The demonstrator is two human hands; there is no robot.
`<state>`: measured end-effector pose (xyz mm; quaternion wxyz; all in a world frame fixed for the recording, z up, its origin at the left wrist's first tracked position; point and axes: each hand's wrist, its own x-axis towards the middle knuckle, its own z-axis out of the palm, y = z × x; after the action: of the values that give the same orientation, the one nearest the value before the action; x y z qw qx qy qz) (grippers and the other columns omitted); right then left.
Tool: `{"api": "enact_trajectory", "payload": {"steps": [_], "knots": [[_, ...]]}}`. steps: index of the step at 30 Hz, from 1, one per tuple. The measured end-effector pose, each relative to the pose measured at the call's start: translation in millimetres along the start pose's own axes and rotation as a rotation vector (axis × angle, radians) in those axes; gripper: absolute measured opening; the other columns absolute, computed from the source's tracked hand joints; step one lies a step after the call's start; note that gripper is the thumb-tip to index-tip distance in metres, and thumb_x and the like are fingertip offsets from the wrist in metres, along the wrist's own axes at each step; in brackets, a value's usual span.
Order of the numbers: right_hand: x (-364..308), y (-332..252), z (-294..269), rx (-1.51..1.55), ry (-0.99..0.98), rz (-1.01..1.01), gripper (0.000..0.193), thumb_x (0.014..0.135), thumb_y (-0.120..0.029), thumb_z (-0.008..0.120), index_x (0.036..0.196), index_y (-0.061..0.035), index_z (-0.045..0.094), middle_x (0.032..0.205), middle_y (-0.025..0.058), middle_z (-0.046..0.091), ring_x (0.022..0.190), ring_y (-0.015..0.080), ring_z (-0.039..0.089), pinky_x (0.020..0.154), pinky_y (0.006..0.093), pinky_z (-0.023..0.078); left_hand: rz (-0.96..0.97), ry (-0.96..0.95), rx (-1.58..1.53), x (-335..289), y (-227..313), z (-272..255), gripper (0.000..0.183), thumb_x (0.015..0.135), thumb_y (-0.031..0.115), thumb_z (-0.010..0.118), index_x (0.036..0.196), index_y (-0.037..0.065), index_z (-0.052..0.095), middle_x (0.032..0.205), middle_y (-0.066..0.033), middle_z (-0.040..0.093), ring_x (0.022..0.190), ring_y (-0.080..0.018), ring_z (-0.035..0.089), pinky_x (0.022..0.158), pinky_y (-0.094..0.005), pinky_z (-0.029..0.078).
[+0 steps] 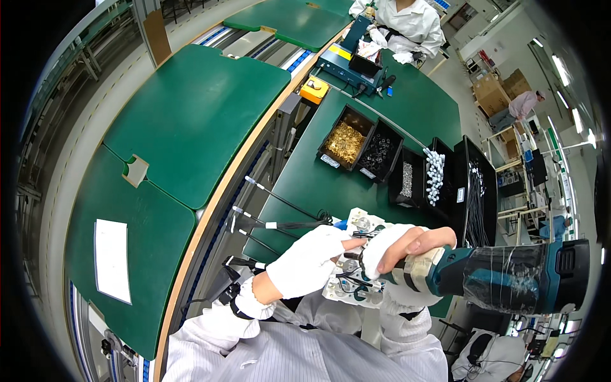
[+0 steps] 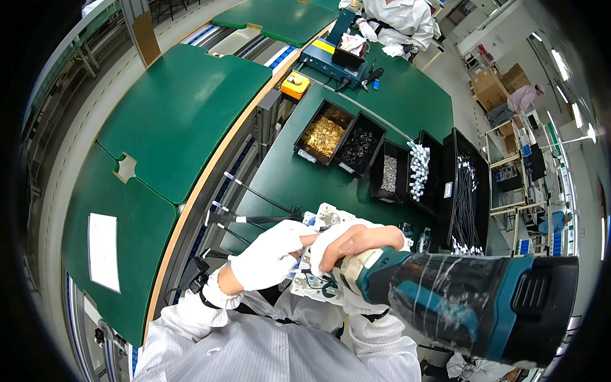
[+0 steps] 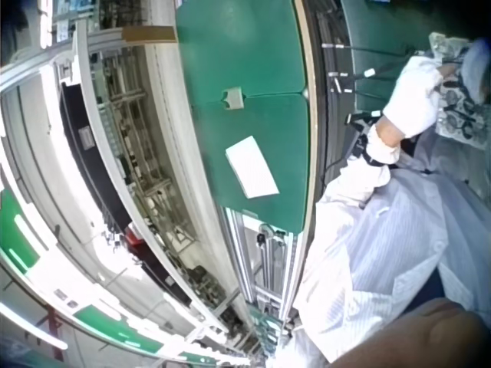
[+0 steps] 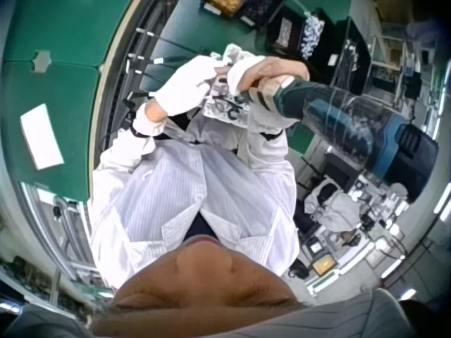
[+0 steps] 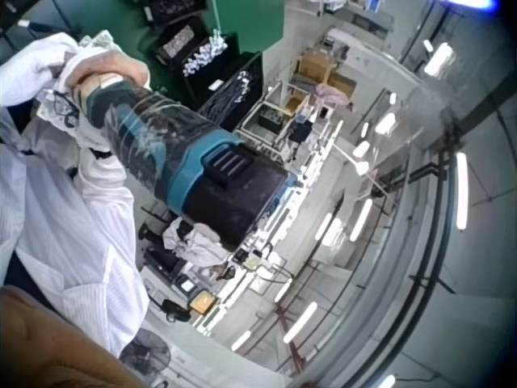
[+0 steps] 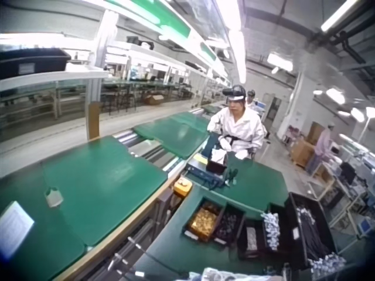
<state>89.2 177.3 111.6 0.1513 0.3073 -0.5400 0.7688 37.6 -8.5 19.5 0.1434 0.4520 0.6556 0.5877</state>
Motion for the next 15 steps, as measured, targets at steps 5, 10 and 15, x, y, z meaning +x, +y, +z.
{"api": "enact_trajectory", "payload": {"steps": [5,10,15], "knots": [[-13.4,-17.1,-7.0,-0.095,-0.146,0.317,0.032,0.098,-0.017,0.067,0.115,0.0031,0.050,0.087,0.0316,0.070,0.078,0.0412,0.072,0.082,0.0577,0.059,0.109,-0.076,0.006,-11.0,-7.6,-0.9,0.057,0.080,0.000,0.055,0.135,0.006,0.064,0.119,-0.0168,0.065,0.112,-0.0373,0.058,0.102,-0.0440,0.046],[-25.0,-3.1,7.2,-0.237,-0.012,0.300,0.039,0.098,-0.028,0.067,0.112,0.0029,0.048,0.086,0.0283,0.068,0.077,0.0347,0.071,0.086,0.0514,0.061,0.181,0.056,0.009,-16.7,-6.9,1.4,0.052,0.077,-0.003,0.057,0.128,0.003,0.067,0.117,-0.0180,0.066,0.110,-0.0398,0.061,0.098,-0.0467,0.050],[-52.2,-25.6,-25.7,-0.188,-0.143,0.399,0.019,0.094,0.000,0.063,0.112,-0.0021,0.057,0.099,0.0315,0.072,0.088,0.0373,0.072,0.098,0.0517,0.054,0.078,-0.044,0.033,-18.3,17.1,-9.7,0.054,0.079,-0.002,0.058,0.132,0.006,0.067,0.122,-0.0175,0.066,0.112,-0.0378,0.060,0.099,-0.0456,0.048]]}}
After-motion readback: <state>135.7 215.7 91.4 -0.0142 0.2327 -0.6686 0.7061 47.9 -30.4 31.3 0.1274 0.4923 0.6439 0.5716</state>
